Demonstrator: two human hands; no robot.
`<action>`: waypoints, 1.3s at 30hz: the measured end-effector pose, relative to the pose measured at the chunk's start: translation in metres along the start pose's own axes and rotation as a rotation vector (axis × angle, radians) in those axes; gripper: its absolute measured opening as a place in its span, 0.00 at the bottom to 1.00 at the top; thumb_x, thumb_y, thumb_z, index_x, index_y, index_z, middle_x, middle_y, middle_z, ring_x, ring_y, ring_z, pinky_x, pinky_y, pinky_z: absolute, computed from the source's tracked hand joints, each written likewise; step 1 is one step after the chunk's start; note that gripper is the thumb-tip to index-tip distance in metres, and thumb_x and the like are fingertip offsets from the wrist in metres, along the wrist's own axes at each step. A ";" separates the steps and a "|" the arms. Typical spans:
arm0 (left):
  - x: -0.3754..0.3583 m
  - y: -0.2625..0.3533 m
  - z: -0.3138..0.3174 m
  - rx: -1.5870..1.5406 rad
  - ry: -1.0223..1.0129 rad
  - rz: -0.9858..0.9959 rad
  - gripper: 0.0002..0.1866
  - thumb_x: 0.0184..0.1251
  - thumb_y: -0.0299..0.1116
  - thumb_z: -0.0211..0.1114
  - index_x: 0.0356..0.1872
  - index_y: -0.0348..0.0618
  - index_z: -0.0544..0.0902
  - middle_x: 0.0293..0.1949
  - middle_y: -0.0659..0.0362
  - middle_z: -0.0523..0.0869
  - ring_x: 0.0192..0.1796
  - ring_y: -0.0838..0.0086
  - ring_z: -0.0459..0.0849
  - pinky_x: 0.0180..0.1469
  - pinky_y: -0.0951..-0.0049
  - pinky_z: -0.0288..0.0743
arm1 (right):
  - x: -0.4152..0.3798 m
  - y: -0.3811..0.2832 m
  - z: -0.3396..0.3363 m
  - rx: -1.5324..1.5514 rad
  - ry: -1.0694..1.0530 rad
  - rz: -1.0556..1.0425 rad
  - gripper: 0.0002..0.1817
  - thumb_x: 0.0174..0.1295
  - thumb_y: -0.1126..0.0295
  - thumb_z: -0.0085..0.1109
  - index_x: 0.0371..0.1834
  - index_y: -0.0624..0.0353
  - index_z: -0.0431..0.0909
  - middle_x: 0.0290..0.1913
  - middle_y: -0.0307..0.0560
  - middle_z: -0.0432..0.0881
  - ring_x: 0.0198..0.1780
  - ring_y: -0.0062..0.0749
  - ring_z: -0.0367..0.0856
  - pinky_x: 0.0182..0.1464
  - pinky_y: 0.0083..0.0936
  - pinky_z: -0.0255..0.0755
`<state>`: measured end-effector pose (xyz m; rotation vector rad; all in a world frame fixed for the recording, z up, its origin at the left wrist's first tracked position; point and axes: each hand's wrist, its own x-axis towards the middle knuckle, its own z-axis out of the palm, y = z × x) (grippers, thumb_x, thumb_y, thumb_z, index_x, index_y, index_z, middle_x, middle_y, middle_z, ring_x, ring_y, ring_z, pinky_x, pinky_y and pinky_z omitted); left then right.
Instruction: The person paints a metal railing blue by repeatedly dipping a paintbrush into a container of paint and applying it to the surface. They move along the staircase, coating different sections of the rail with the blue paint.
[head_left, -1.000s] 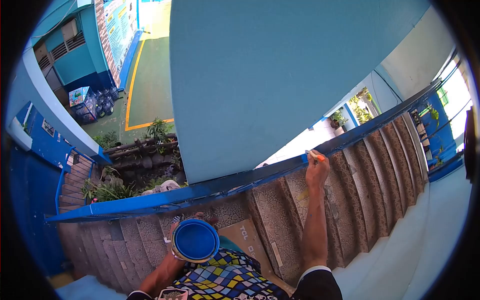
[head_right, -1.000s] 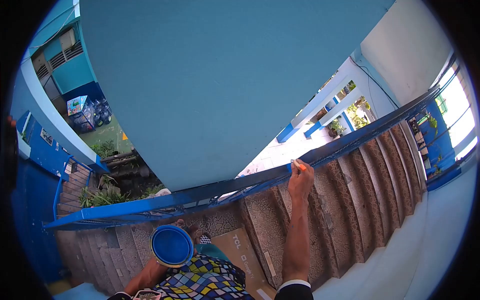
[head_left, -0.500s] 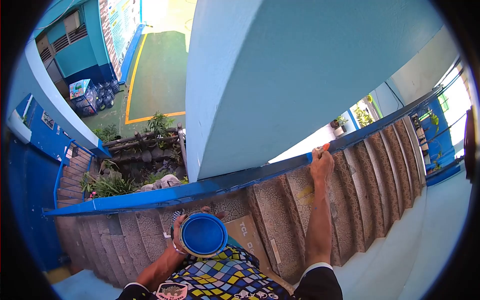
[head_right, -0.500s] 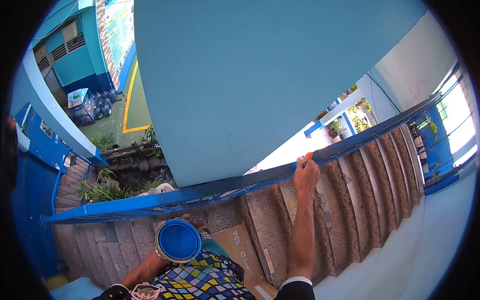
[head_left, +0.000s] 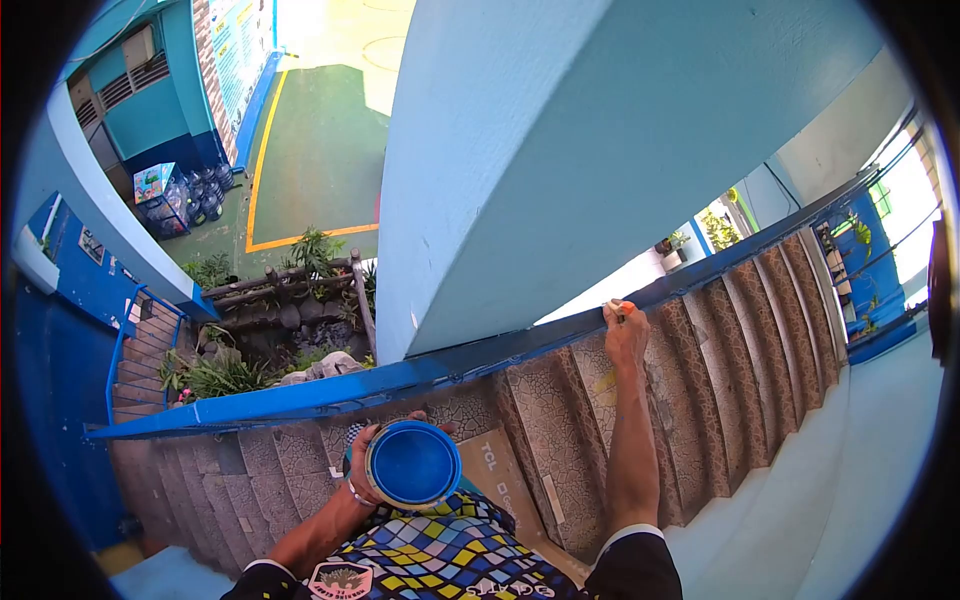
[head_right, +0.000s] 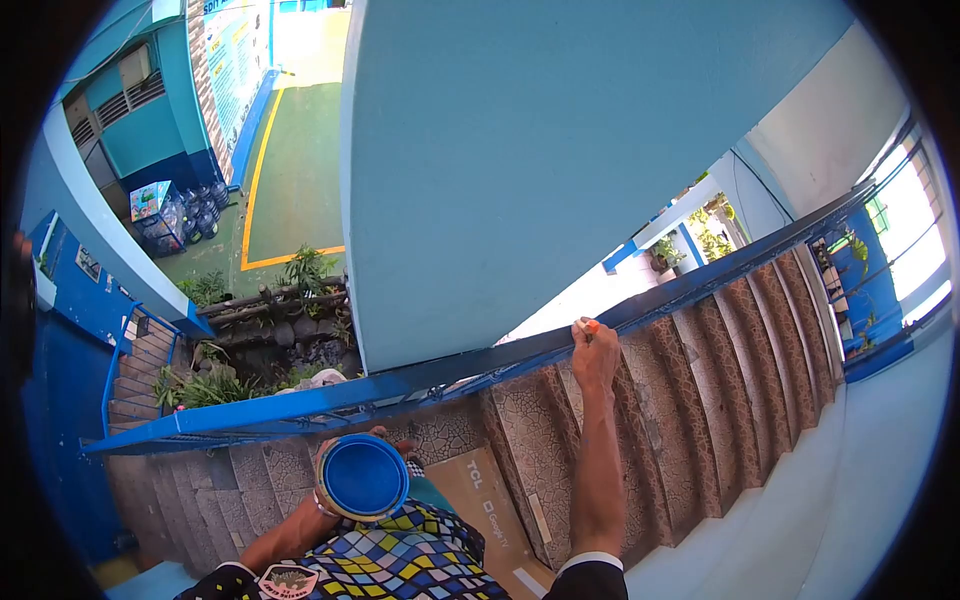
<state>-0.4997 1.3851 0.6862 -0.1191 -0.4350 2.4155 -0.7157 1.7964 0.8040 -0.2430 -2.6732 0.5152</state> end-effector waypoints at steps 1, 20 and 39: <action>-0.002 -0.001 0.002 -0.011 -0.001 0.005 0.41 0.70 0.62 0.56 0.79 0.52 0.74 0.85 0.36 0.54 0.84 0.39 0.61 0.78 0.26 0.61 | -0.008 -0.009 -0.002 0.033 -0.038 0.028 0.15 0.72 0.61 0.70 0.54 0.60 0.90 0.49 0.57 0.89 0.52 0.54 0.85 0.57 0.46 0.77; -0.007 -0.001 0.009 0.025 -0.003 -0.004 0.40 0.70 0.61 0.57 0.78 0.51 0.74 0.85 0.35 0.55 0.82 0.37 0.64 0.75 0.25 0.66 | 0.013 0.005 -0.005 -0.133 0.187 0.055 0.13 0.72 0.63 0.71 0.53 0.58 0.90 0.46 0.57 0.91 0.48 0.50 0.90 0.52 0.45 0.80; 0.005 0.007 0.022 -0.080 0.053 -0.067 0.37 0.67 0.57 0.61 0.74 0.51 0.77 0.82 0.35 0.62 0.81 0.35 0.66 0.73 0.22 0.67 | 0.013 0.003 0.004 -0.190 0.158 0.046 0.12 0.69 0.66 0.72 0.53 0.55 0.91 0.49 0.50 0.91 0.54 0.49 0.85 0.60 0.45 0.77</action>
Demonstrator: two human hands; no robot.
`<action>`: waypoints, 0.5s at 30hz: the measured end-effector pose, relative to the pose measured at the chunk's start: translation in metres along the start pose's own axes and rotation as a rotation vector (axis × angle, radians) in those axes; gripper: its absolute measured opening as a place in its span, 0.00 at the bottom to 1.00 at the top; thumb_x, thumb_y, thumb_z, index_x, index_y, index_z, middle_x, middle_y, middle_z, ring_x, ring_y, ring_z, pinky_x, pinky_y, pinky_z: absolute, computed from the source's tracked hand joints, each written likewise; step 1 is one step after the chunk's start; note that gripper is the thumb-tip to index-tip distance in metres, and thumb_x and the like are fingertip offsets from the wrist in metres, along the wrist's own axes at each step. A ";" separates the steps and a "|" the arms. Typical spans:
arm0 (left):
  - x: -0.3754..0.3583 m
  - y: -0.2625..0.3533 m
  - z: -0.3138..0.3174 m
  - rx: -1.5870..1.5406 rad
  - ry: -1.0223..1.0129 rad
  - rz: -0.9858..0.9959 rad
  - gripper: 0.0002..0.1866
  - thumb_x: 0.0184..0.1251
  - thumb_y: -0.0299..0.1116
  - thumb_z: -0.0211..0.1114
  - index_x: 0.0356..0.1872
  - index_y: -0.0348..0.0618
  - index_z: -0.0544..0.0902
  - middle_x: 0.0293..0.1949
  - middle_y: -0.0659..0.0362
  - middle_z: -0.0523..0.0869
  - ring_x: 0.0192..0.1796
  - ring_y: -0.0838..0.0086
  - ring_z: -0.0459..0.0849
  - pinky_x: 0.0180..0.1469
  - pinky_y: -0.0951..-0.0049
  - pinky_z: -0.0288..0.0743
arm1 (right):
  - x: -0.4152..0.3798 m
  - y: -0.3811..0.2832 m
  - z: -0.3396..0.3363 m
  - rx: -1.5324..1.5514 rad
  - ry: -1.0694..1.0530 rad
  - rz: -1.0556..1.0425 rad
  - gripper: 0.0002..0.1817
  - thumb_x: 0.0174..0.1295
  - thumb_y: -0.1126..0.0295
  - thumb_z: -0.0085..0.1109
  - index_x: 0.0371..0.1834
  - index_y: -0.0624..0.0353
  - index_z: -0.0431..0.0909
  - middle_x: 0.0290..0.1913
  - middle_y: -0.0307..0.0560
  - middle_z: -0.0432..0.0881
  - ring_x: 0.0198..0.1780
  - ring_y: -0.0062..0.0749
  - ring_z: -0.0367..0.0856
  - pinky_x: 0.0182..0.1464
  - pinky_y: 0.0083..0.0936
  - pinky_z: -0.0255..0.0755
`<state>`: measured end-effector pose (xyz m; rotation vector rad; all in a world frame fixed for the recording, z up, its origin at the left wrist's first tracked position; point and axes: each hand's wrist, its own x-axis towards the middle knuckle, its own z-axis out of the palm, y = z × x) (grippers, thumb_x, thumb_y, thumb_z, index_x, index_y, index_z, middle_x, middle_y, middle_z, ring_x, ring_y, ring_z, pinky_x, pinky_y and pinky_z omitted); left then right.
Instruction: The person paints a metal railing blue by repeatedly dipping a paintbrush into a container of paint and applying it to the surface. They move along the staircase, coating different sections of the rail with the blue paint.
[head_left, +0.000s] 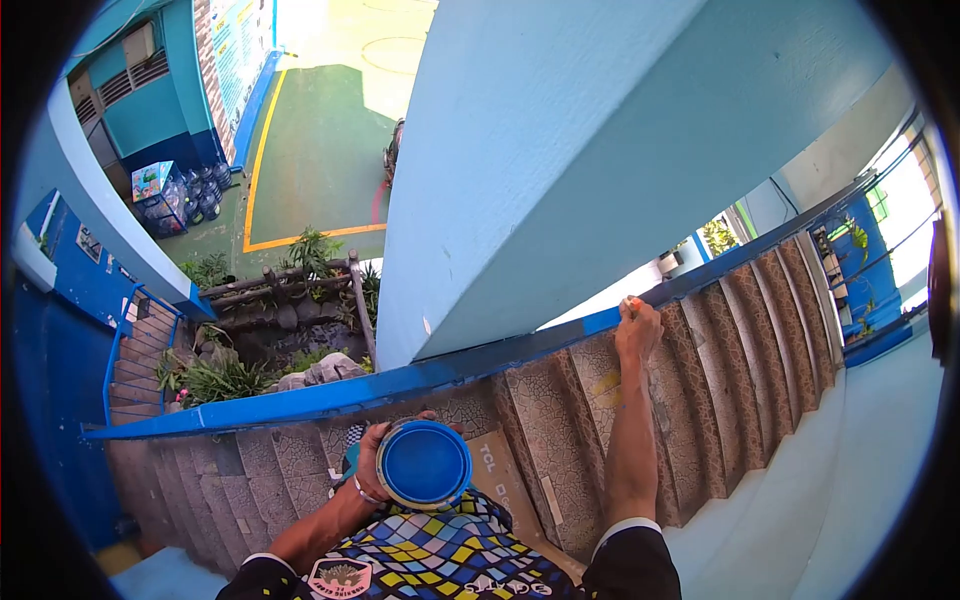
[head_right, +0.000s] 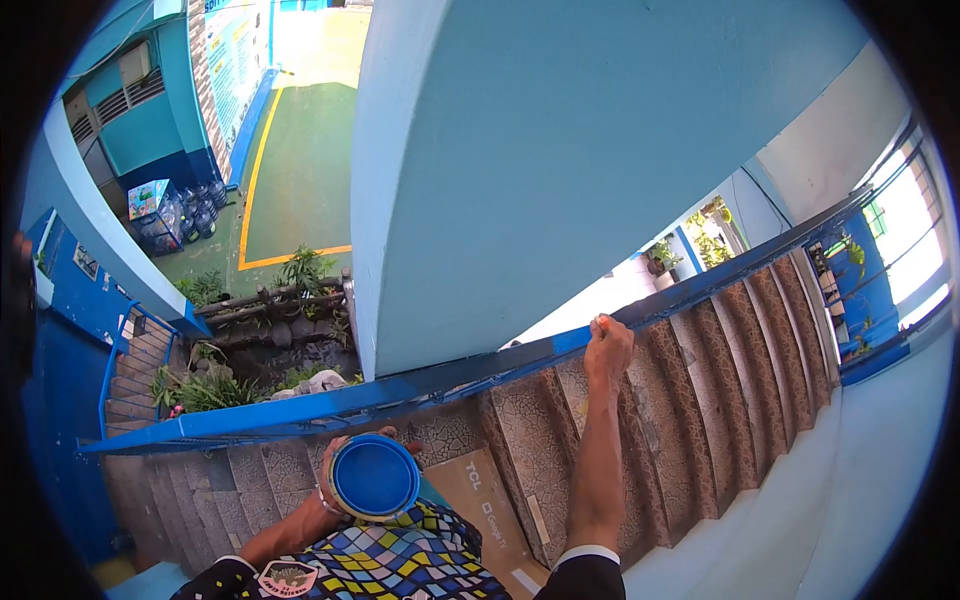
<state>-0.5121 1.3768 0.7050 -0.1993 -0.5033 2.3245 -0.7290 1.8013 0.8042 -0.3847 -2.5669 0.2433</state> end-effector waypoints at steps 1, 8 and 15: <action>0.000 0.000 0.000 0.007 0.001 -0.004 0.37 0.67 0.57 0.61 0.74 0.51 0.76 0.82 0.35 0.62 0.81 0.35 0.66 0.73 0.22 0.67 | -0.008 -0.001 0.004 -0.027 -0.037 0.005 0.12 0.69 0.66 0.72 0.53 0.54 0.91 0.51 0.47 0.91 0.55 0.46 0.84 0.61 0.43 0.76; 0.003 0.000 0.006 0.018 0.001 -0.025 0.38 0.74 0.61 0.53 0.75 0.45 0.76 0.84 0.34 0.55 0.78 0.31 0.69 0.70 0.22 0.70 | -0.068 -0.045 -0.008 0.171 -0.107 -0.034 0.14 0.68 0.65 0.73 0.54 0.51 0.92 0.50 0.42 0.92 0.55 0.41 0.85 0.63 0.41 0.72; 0.005 0.013 -0.006 -0.016 0.047 -0.100 0.39 0.69 0.59 0.58 0.78 0.51 0.74 0.84 0.35 0.59 0.81 0.34 0.66 0.73 0.21 0.65 | -0.067 -0.060 -0.043 0.695 -0.292 0.287 0.15 0.68 0.65 0.76 0.51 0.64 0.91 0.40 0.43 0.89 0.42 0.26 0.83 0.50 0.28 0.76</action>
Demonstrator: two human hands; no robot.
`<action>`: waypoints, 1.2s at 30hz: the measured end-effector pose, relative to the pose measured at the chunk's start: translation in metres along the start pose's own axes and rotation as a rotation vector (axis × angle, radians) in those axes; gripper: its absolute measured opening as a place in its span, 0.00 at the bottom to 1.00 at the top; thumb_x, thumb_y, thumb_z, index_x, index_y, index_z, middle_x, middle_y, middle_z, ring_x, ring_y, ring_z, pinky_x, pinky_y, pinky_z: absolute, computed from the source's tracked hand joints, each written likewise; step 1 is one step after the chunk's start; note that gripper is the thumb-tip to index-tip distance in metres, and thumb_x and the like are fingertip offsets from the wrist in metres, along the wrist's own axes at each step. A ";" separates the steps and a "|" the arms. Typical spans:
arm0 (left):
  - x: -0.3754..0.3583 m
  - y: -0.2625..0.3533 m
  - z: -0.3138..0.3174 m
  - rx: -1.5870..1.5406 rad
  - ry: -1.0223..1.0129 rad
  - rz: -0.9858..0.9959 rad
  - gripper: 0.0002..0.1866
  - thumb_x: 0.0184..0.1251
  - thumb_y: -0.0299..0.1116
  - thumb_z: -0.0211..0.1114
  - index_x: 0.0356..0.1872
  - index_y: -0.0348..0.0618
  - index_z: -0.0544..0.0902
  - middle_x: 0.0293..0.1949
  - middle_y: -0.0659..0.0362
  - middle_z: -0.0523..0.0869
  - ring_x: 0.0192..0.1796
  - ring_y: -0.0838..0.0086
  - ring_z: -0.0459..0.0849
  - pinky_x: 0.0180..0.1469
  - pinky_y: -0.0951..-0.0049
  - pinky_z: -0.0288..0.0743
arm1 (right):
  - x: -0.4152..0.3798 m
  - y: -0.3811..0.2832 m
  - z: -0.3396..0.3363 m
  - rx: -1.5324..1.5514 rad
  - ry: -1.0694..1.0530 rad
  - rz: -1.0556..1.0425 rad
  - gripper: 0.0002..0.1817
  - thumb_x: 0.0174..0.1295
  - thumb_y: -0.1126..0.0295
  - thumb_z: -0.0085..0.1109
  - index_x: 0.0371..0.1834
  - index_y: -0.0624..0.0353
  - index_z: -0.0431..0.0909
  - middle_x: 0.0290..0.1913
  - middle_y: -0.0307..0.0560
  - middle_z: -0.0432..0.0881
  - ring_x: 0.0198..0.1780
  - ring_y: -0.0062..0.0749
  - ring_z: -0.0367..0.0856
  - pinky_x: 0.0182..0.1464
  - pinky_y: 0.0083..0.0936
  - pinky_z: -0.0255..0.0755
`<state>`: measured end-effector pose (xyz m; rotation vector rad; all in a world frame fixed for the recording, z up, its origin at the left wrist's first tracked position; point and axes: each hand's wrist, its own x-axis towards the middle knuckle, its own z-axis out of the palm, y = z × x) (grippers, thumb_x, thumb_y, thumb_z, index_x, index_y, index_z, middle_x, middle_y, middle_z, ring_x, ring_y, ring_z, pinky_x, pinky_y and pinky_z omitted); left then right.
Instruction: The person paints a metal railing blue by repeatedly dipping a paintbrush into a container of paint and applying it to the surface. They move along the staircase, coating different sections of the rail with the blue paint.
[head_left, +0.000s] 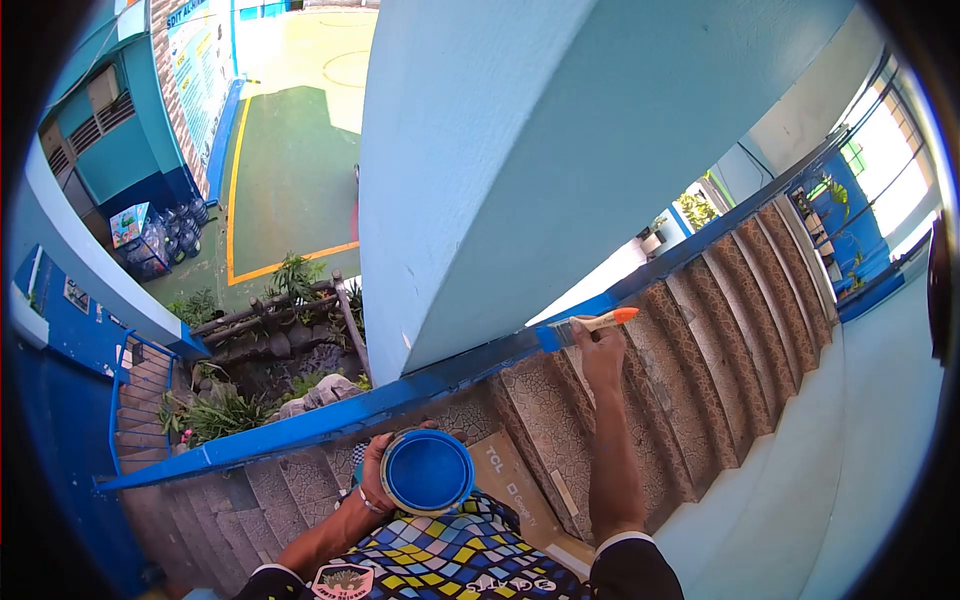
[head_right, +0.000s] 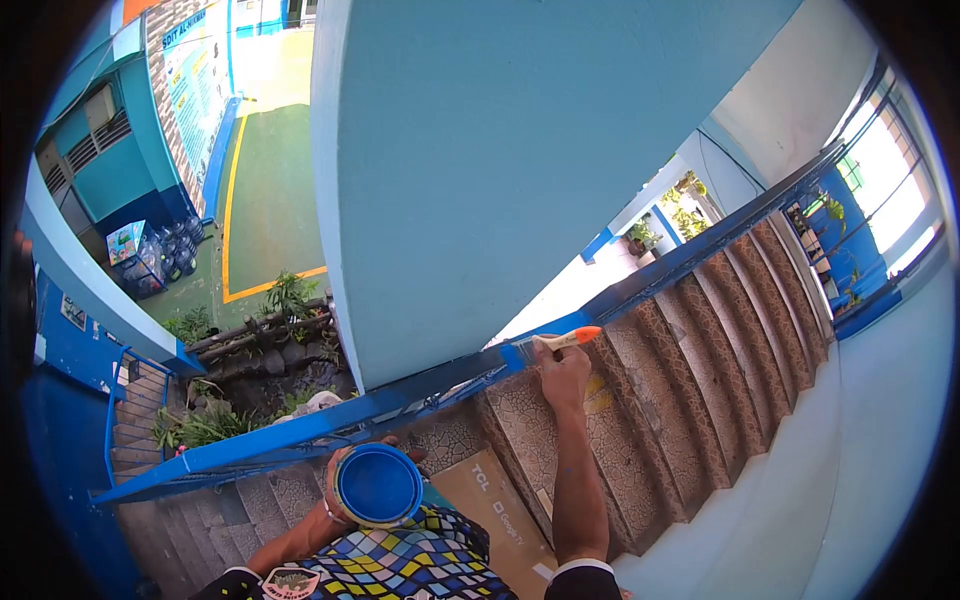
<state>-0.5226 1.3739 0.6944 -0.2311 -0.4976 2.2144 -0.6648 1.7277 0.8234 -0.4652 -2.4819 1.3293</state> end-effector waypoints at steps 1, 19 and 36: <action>0.001 -0.003 0.005 -0.006 -0.023 -0.010 0.39 0.69 0.59 0.58 0.78 0.50 0.74 0.84 0.34 0.59 0.80 0.34 0.66 0.73 0.21 0.65 | 0.013 0.010 -0.007 0.133 0.013 0.049 0.16 0.68 0.65 0.76 0.50 0.66 0.90 0.39 0.42 0.89 0.42 0.24 0.83 0.49 0.28 0.76; -0.004 0.003 -0.014 0.184 0.081 0.016 0.42 0.70 0.60 0.63 0.78 0.44 0.71 0.80 0.36 0.65 0.75 0.41 0.74 0.74 0.33 0.71 | 0.005 0.018 0.013 -0.326 0.168 -0.319 0.10 0.71 0.65 0.71 0.48 0.60 0.91 0.43 0.50 0.92 0.43 0.41 0.89 0.47 0.38 0.81; 0.011 0.016 -0.048 0.346 0.154 0.007 0.43 0.70 0.67 0.59 0.77 0.47 0.74 0.79 0.39 0.64 0.74 0.38 0.73 0.69 0.30 0.75 | 0.007 0.044 0.010 0.018 0.083 -0.194 0.10 0.71 0.66 0.73 0.49 0.60 0.92 0.38 0.42 0.90 0.38 0.24 0.84 0.43 0.29 0.77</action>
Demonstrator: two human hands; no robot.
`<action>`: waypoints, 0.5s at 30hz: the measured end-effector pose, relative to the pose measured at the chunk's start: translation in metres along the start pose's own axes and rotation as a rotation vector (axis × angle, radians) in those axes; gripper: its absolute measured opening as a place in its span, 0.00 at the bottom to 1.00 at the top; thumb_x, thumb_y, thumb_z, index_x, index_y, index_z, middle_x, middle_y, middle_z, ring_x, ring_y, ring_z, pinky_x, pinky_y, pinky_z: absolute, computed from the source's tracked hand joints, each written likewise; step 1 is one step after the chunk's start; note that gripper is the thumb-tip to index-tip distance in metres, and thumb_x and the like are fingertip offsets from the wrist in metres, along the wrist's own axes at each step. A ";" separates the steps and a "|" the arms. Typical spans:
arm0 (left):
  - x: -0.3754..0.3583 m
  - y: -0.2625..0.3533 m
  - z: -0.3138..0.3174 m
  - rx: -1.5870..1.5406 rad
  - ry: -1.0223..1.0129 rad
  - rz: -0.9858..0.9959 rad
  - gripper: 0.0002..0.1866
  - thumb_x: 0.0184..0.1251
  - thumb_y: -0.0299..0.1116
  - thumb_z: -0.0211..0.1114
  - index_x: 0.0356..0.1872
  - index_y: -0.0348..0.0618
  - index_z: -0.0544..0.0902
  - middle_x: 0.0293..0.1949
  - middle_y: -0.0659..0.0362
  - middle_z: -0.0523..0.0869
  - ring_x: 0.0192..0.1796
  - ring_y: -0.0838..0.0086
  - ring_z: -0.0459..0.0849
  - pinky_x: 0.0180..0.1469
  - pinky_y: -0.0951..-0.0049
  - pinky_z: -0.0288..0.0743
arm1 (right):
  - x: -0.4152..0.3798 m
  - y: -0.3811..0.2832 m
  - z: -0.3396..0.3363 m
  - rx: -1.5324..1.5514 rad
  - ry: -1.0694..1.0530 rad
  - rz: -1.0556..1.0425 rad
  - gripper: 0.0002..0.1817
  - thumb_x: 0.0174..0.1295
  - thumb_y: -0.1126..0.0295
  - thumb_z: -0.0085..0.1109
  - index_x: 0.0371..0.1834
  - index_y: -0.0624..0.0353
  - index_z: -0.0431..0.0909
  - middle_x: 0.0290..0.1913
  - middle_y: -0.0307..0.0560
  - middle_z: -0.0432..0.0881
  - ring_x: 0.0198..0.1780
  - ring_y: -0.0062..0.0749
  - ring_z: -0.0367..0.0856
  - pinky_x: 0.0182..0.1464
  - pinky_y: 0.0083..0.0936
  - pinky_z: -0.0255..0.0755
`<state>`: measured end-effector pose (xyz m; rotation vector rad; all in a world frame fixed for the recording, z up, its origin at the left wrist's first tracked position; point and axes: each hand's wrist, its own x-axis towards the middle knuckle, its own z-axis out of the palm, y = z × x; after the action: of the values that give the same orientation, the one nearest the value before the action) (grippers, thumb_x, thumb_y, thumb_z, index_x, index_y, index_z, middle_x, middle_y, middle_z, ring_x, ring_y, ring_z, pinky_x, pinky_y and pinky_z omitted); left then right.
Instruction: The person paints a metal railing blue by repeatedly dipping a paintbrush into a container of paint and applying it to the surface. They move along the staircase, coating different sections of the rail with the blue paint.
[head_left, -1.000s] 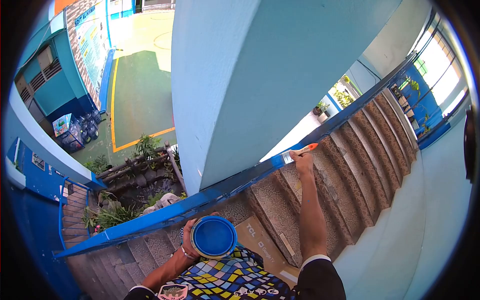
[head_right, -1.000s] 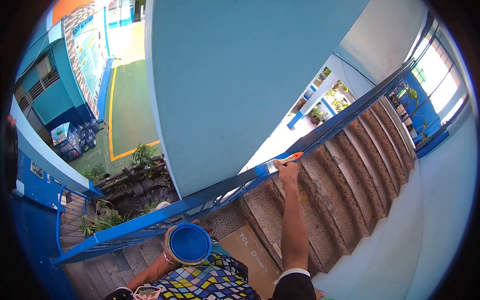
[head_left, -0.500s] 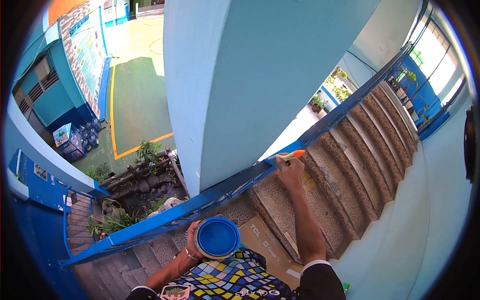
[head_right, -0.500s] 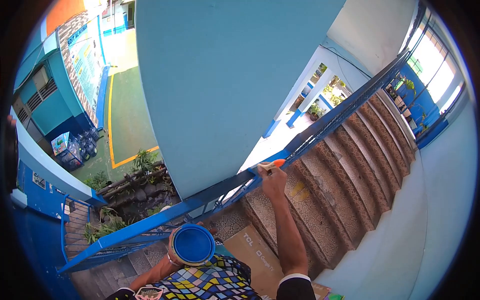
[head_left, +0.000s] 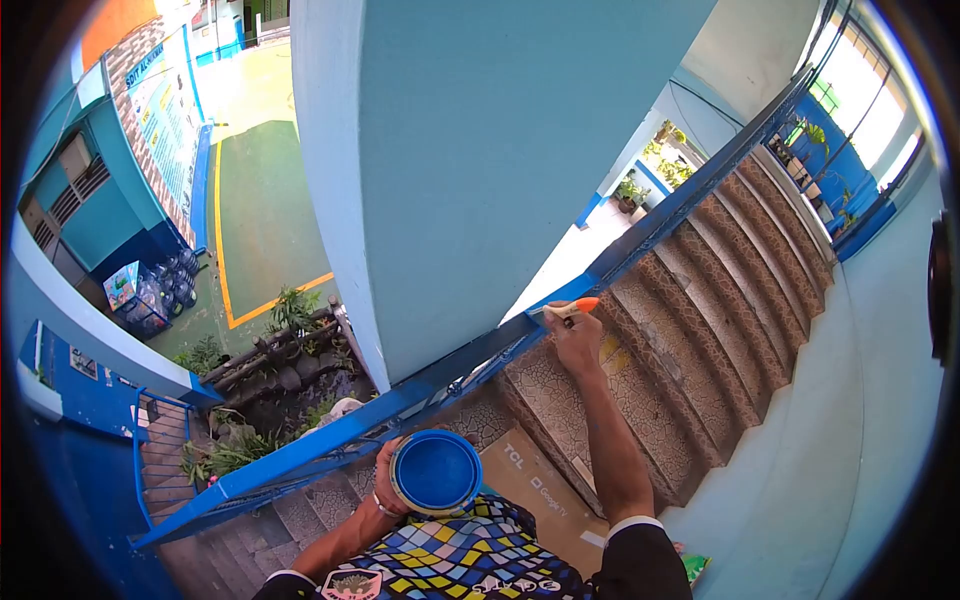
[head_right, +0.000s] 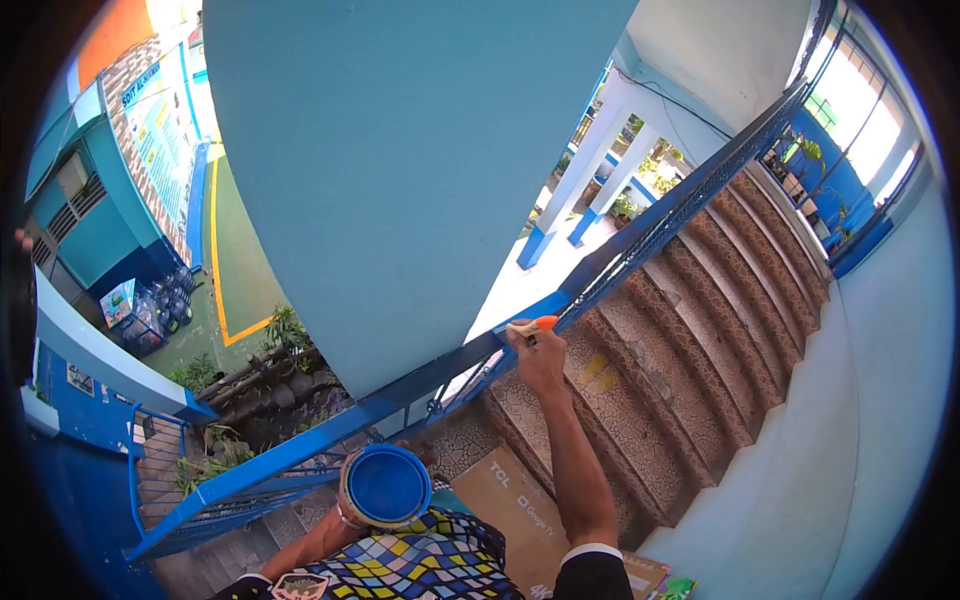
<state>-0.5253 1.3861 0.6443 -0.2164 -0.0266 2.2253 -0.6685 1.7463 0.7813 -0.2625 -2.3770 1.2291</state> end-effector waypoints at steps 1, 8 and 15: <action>-0.001 -0.002 0.007 -0.022 0.032 0.020 0.39 0.72 0.61 0.60 0.73 0.41 0.77 0.72 0.41 0.75 0.68 0.44 0.80 0.68 0.36 0.78 | 0.007 0.006 -0.004 0.013 0.023 0.051 0.10 0.72 0.66 0.73 0.49 0.60 0.92 0.38 0.42 0.90 0.38 0.23 0.84 0.42 0.30 0.76; 0.006 -0.001 0.019 -0.042 0.094 0.041 0.31 0.75 0.53 0.60 0.64 0.35 0.84 0.62 0.43 0.89 0.61 0.49 0.89 0.66 0.42 0.82 | 0.076 0.038 -0.036 -0.250 0.361 0.096 0.13 0.74 0.63 0.70 0.50 0.61 0.89 0.43 0.51 0.90 0.40 0.42 0.88 0.43 0.39 0.80; 0.012 -0.001 0.016 -0.053 0.072 0.022 0.31 0.74 0.53 0.61 0.64 0.36 0.85 0.62 0.43 0.89 0.61 0.49 0.89 0.67 0.41 0.82 | 0.015 0.009 -0.007 -0.189 0.060 -0.056 0.11 0.70 0.68 0.73 0.52 0.60 0.91 0.42 0.49 0.90 0.44 0.37 0.88 0.50 0.35 0.80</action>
<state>-0.5342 1.3972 0.6582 -0.3268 -0.0443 2.2388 -0.6789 1.7618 0.7824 -0.2852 -2.4328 0.9594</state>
